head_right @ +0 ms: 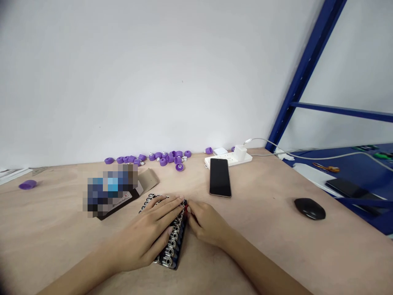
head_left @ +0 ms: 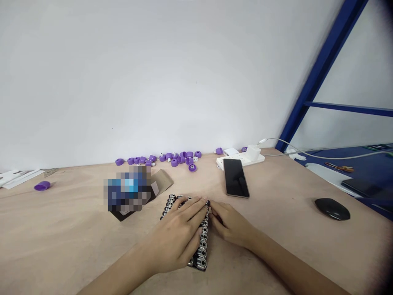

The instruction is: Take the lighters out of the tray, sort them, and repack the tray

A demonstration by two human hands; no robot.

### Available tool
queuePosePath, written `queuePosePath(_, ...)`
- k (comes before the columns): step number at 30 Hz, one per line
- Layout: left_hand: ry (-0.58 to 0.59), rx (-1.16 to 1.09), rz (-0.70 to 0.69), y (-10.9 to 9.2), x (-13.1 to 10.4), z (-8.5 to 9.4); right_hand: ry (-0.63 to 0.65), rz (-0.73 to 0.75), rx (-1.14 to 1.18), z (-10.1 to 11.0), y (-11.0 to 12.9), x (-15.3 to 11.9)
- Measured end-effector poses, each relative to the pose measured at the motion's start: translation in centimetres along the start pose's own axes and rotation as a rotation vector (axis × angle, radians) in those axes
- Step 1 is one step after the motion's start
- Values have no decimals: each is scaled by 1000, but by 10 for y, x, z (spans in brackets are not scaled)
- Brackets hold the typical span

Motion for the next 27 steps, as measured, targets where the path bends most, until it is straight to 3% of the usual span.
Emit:
queuePosePath(5, -6, -66, 16, 5, -1, -4, -20, 15, -10, 1, -1, -1)
queuePosePath(14, -55, -130, 11, 2, -1, 6, -67, 41, -28, 8, 8, 1)
queuePosePath(21, -96, -173, 60, 7, 1, 10, -182, 31, -37, 20, 6, -4)
queuePosePath(24, -104, -198, 128, 19, 1, 17, -243, 14, -49, 24, 5, -10)
queuePosePath(27, -174, -265, 278, 47, -2, 31, -265, 38, -26, 21, 13, -16)
Point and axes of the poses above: each hand's wrist, its own x-axis towards the middle knuckle, its own z-axis out of the back of the hand, y = z × x, the point moved 10 cm from there along x, towards the middle knuckle, and after that the axes turned 15 degrees about z, right-handed, at the moved point
